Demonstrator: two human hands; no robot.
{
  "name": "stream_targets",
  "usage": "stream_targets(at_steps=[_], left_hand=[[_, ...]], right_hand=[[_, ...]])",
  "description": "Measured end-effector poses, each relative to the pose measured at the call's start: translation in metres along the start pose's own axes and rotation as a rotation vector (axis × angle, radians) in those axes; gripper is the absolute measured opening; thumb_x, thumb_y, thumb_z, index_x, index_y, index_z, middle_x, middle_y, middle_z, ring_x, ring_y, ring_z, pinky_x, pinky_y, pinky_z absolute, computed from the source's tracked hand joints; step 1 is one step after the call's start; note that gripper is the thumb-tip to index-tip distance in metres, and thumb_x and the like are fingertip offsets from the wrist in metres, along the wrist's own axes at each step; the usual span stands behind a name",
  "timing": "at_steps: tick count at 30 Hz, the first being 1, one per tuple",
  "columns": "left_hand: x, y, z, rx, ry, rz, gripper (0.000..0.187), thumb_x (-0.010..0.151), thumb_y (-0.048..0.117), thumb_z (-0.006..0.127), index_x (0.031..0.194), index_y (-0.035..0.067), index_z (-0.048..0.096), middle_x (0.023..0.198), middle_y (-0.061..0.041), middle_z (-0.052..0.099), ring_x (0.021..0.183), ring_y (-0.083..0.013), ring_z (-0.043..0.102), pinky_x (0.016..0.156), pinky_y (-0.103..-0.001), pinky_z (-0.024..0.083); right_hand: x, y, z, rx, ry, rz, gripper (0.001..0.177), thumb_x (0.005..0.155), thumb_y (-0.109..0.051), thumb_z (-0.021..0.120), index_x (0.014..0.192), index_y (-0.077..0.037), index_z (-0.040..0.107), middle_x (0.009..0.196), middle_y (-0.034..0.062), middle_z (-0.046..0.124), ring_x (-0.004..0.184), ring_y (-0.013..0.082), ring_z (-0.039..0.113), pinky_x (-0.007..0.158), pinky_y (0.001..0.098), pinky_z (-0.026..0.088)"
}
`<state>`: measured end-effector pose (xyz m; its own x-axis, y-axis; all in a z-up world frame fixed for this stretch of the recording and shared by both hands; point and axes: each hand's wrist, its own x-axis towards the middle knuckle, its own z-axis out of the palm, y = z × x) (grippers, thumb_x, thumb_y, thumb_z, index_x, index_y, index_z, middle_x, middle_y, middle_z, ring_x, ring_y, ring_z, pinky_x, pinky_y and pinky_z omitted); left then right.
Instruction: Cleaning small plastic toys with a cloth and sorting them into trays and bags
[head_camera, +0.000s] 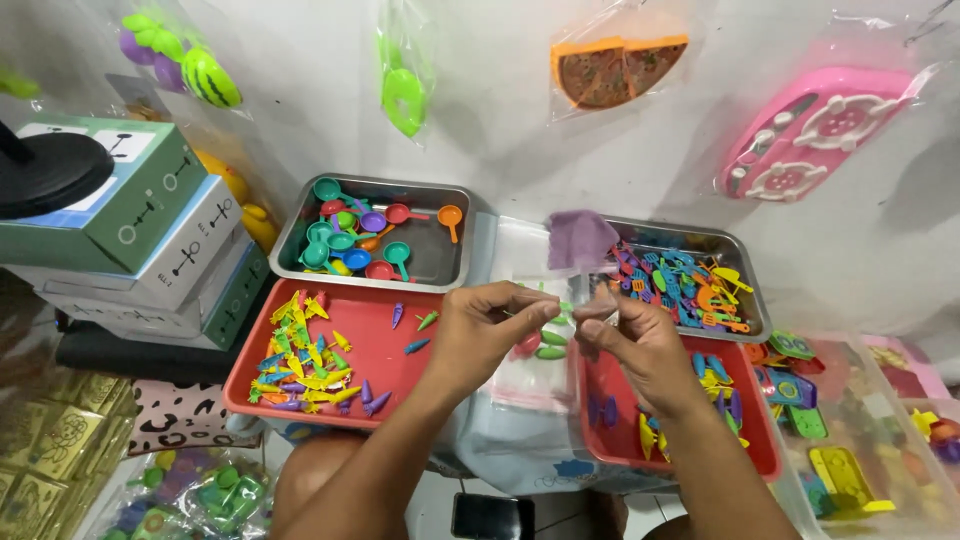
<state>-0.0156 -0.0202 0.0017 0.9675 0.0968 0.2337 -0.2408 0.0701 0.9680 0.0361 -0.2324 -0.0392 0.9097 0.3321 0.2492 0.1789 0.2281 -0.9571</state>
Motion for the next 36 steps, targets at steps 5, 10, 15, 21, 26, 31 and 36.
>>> stream_targets(at_steps=[5, 10, 15, 21, 26, 31, 36], left_hand=[[-0.007, 0.008, 0.003, 0.055, 0.004, 0.171, 0.011, 0.079, 0.008, 0.087, 0.09, 0.008, 0.084, 0.072, -0.009, 0.078, 0.066, -0.0081, 0.067, 0.058, -0.02, 0.056], [-0.007, 0.006, 0.003, 0.076, 0.002, 0.234, 0.014, 0.077, 0.009, 0.089, 0.09, 0.009, 0.083, 0.073, -0.008, 0.079, 0.066, -0.0112, 0.071, 0.059, -0.022, 0.058], [-0.009, 0.007, 0.005, 0.058, -0.014, 0.255, 0.014, 0.078, 0.009, 0.088, 0.09, 0.006, 0.082, 0.075, -0.011, 0.079, 0.067, -0.013, 0.072, 0.06, -0.025, 0.06], [-0.011, 0.023, 0.003, 0.027, 0.172, 0.179, 0.014, 0.087, 0.008, 0.077, 0.097, -0.001, 0.08, 0.074, -0.007, 0.075, 0.062, -0.0092, 0.066, 0.053, -0.021, 0.053], [-0.021, 0.034, -0.003, 0.309, -0.428, 0.313, 0.097, 0.097, 0.077, 0.02, 0.156, 0.001, 0.029, 0.163, -0.026, 0.034, 0.151, -0.0441, 0.036, 0.119, -0.052, 0.034], [-0.025, 0.02, 0.005, 0.659, -0.447, 0.486, 0.102, 0.093, 0.074, 0.024, 0.155, -0.006, 0.027, 0.167, -0.027, 0.022, 0.156, -0.0425, 0.016, 0.121, -0.058, 0.017], [-0.022, 0.019, 0.008, 0.776, -0.23, 0.654, 0.085, 0.096, 0.071, 0.029, 0.151, 0.009, 0.048, 0.157, -0.016, 0.043, 0.136, -0.0388, 0.043, 0.108, -0.053, 0.032]], right_hand=[[0.001, 0.01, -0.005, 0.07, -0.037, -0.081, 0.022, 0.09, -0.005, 0.07, 0.106, 0.01, 0.07, 0.078, 0.0206, 0.07, 0.063, 0.02, 0.064, 0.054, 0.0306, 0.055], [-0.006, -0.049, 0.033, -0.582, 0.16, -0.542, 0.062, 0.086, -0.034, 0.078, 0.135, -0.008, 0.051, 0.133, 0.0142, 0.053, 0.112, 0.0245, 0.056, 0.091, 0.0357, 0.05], [-0.008, -0.05, 0.039, -0.78, 0.07, -0.624, 0.043, 0.088, -0.043, 0.076, 0.115, -0.009, 0.074, 0.14, 0.0186, 0.052, 0.124, 0.0352, 0.057, 0.1, 0.0419, 0.051], [-0.019, -0.051, 0.059, -0.894, 0.057, -0.5, 0.096, 0.058, -0.059, 0.083, 0.132, -0.007, 0.054, 0.141, 0.0167, 0.048, 0.133, 0.0344, 0.048, 0.111, 0.0482, 0.043], [-0.018, -0.038, 0.061, -0.143, -0.146, -0.072, 0.132, 0.069, -0.081, 0.074, 0.159, 0.0, 0.02, 0.166, 0.0229, 0.03, 0.153, 0.0381, 0.032, 0.123, 0.0524, 0.026], [-0.018, -0.019, 0.037, 0.199, -0.017, 0.253, 0.063, 0.086, 0.0, 0.06, 0.148, 0.003, 0.048, 0.125, 0.0185, 0.062, 0.113, 0.0235, 0.058, 0.103, 0.0389, 0.045], [-0.016, -0.024, 0.035, 0.409, 0.007, 0.339, 0.054, 0.089, -0.001, 0.051, 0.143, -0.002, 0.051, 0.135, 0.0199, 0.059, 0.118, 0.0338, 0.059, 0.096, 0.0448, 0.048]])
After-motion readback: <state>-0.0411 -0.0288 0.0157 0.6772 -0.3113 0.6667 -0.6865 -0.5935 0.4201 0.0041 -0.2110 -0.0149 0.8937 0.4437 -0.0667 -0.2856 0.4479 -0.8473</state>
